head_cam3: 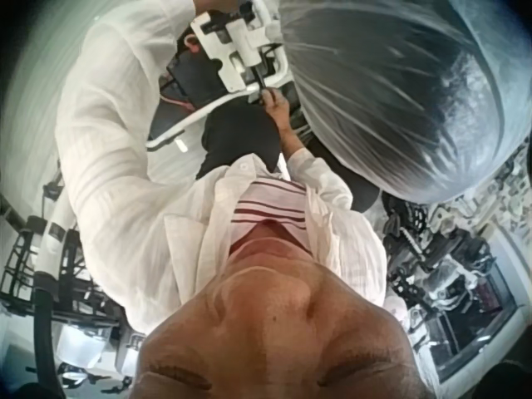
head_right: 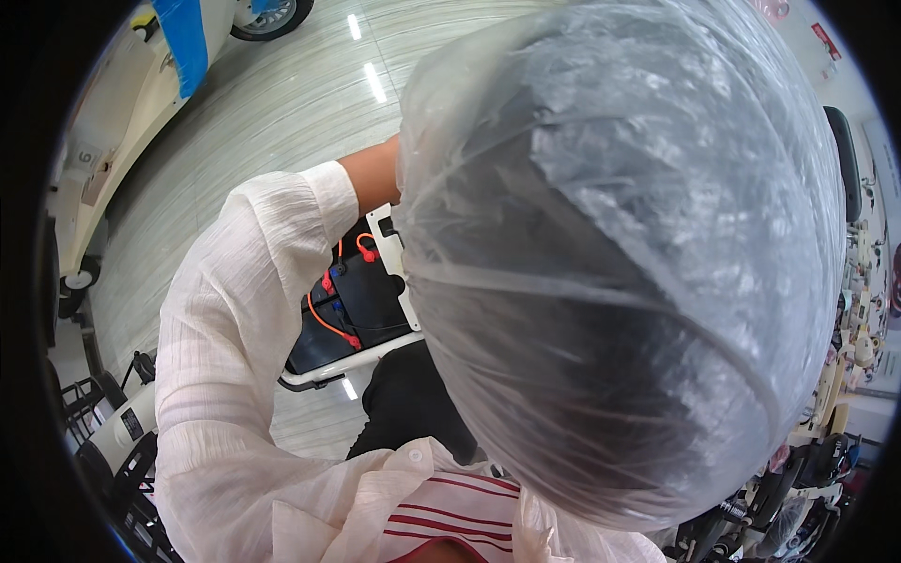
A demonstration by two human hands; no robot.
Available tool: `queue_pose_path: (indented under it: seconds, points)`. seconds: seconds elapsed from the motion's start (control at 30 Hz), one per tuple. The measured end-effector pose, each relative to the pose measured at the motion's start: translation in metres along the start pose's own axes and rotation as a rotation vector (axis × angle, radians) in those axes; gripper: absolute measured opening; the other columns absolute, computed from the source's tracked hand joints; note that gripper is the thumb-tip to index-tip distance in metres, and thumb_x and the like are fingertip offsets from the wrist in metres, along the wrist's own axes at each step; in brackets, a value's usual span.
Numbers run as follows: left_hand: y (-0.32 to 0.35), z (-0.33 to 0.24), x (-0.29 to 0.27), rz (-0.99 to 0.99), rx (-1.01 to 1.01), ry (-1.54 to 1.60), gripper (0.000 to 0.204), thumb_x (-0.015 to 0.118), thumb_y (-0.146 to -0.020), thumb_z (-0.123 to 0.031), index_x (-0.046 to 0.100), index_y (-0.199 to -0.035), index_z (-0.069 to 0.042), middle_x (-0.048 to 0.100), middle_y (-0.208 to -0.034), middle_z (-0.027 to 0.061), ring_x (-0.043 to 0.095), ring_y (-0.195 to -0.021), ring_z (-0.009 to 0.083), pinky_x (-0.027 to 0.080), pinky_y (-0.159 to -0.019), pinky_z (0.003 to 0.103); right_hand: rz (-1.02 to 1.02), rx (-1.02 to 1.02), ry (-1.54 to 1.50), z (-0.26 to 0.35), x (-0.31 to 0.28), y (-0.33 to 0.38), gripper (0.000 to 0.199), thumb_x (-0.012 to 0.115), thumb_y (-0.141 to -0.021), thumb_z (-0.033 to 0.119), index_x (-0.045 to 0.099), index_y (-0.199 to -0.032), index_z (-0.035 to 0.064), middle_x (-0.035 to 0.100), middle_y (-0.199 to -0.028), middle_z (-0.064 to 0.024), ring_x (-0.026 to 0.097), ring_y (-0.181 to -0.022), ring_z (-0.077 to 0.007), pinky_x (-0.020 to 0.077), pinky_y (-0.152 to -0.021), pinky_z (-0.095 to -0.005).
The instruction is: The person assembles a white electric scooter by securing the seat post and attaching the crankset. They use a hammer and screwdriver to tap and tighten components, then install the crank arm and chainring with a wrench.
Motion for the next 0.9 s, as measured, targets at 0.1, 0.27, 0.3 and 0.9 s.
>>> queue_pose_path:
  seconds: [0.1,0.27,0.3,0.9]
  points:
    - [-0.007,-0.005,0.0,0.062,0.006,-0.044,0.011,0.073,-0.07,-0.029,0.074,-0.075,-0.02,0.071,-0.082,-0.0051,0.061,-0.088,0.0113,0.036,-0.091,0.026,0.015,-0.022,-0.015,-0.004,0.003,-0.002,0.02,0.055,-0.1,0.02,0.062,-0.092,0.0023,0.056,-0.075,0.0022,0.048,-0.069,-0.0062,0.0408,-0.064,-0.022]
    - [-0.007,-0.001,0.001,0.143,-0.013,-0.011,0.018,0.074,-0.073,-0.036,0.075,-0.082,-0.02,0.072,-0.088,-0.0037,0.062,-0.092,0.0117,0.035,-0.093,0.027,0.019,-0.021,-0.002,-0.002,0.0,0.0,0.02,0.055,-0.1,0.019,0.062,-0.092,0.002,0.055,-0.075,0.0022,0.047,-0.069,-0.0062,0.0407,-0.064,-0.0219]
    - [-0.005,0.0,0.001,0.157,-0.024,-0.002,0.02,0.075,-0.073,-0.038,0.075,-0.082,-0.02,0.072,-0.089,-0.0035,0.062,-0.093,0.012,0.035,-0.093,0.027,0.02,-0.017,-0.006,0.001,0.001,0.001,0.021,0.055,-0.1,0.02,0.062,-0.092,0.0019,0.055,-0.075,0.0023,0.047,-0.069,-0.0062,0.0407,-0.064,-0.0219]
    - [0.096,-0.055,0.042,-0.011,-0.994,0.934,0.04,0.045,-0.096,-0.043,0.071,-0.091,-0.012,0.069,-0.084,0.0132,0.066,-0.083,0.0334,0.049,-0.074,0.044,0.026,0.053,0.0,-0.002,-0.002,0.0,0.019,0.054,-0.1,0.02,0.062,-0.092,0.0049,0.054,-0.074,0.0033,0.045,-0.067,-0.0046,0.0376,-0.06,-0.0203]
Point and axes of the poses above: each hand's wrist, its own y-axis away from the middle knuckle, its own x-axis out of the palm, z = x × y, the point moved 3 cm from there along -y, towards the middle knuckle
